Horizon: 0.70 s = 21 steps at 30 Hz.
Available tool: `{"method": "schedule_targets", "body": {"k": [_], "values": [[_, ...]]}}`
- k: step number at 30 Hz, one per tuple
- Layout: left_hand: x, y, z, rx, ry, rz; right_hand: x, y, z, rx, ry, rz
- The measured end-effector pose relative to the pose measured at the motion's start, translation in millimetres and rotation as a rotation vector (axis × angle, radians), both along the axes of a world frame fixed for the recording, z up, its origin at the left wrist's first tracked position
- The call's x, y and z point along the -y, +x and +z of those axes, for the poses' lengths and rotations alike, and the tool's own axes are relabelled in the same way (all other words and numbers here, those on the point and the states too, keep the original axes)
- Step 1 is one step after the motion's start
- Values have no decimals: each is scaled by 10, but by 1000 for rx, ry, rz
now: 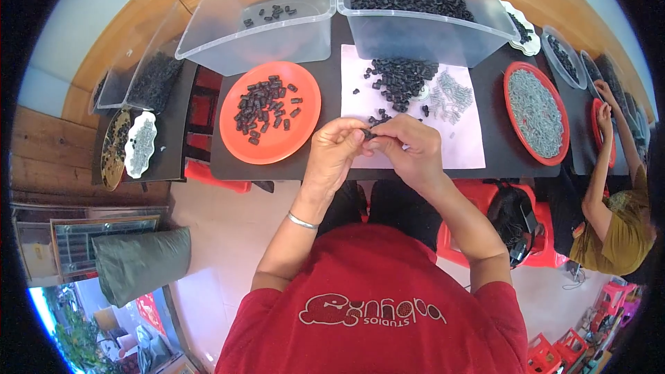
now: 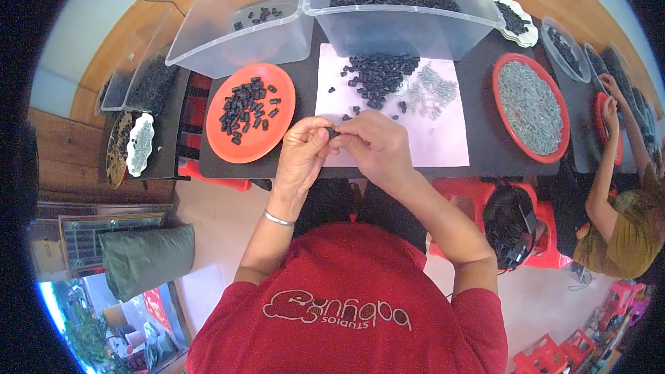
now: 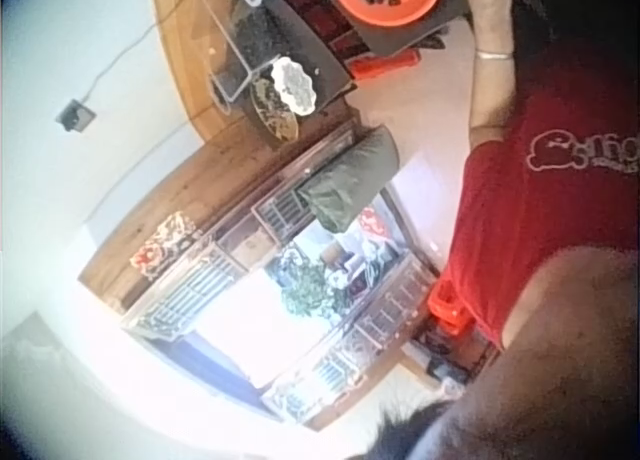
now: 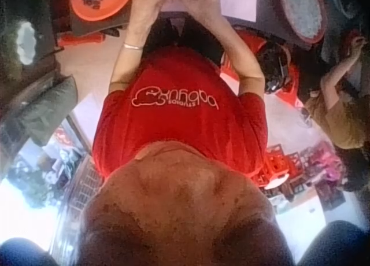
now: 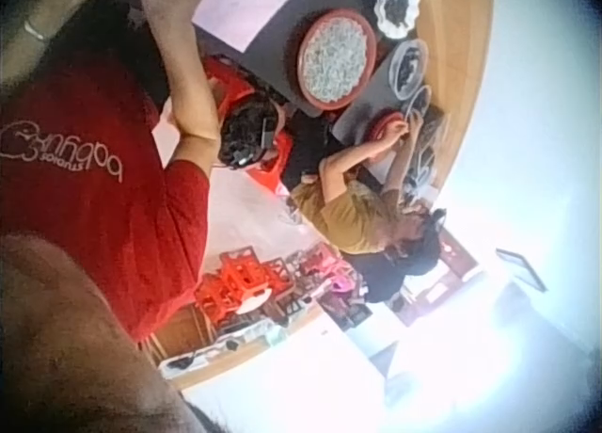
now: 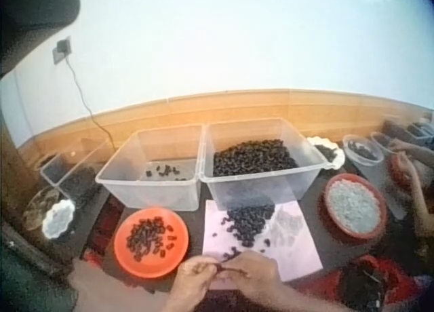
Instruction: The person assembles small black plastic components by picking up pieces from the table and fitting them together by hand.
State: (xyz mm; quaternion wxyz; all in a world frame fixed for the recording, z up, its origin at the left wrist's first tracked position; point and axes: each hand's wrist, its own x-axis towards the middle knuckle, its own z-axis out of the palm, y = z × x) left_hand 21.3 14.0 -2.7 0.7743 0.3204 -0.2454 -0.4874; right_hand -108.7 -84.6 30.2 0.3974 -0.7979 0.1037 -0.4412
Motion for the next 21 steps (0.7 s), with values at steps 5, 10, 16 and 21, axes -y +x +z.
{"method": "schedule_targets", "body": {"k": [5,10,16,21], "values": [[14,56,-42,-110,-37,-54,-10,1,21,-34,228,69],[16,70,-44,-139,-29,-58,12,-2,6,-71,441,146],[24,69,-34,-147,-56,-73,98,-3,33,-92,351,152],[25,89,-62,-126,-46,-62,137,28,114,-115,247,155]]}}
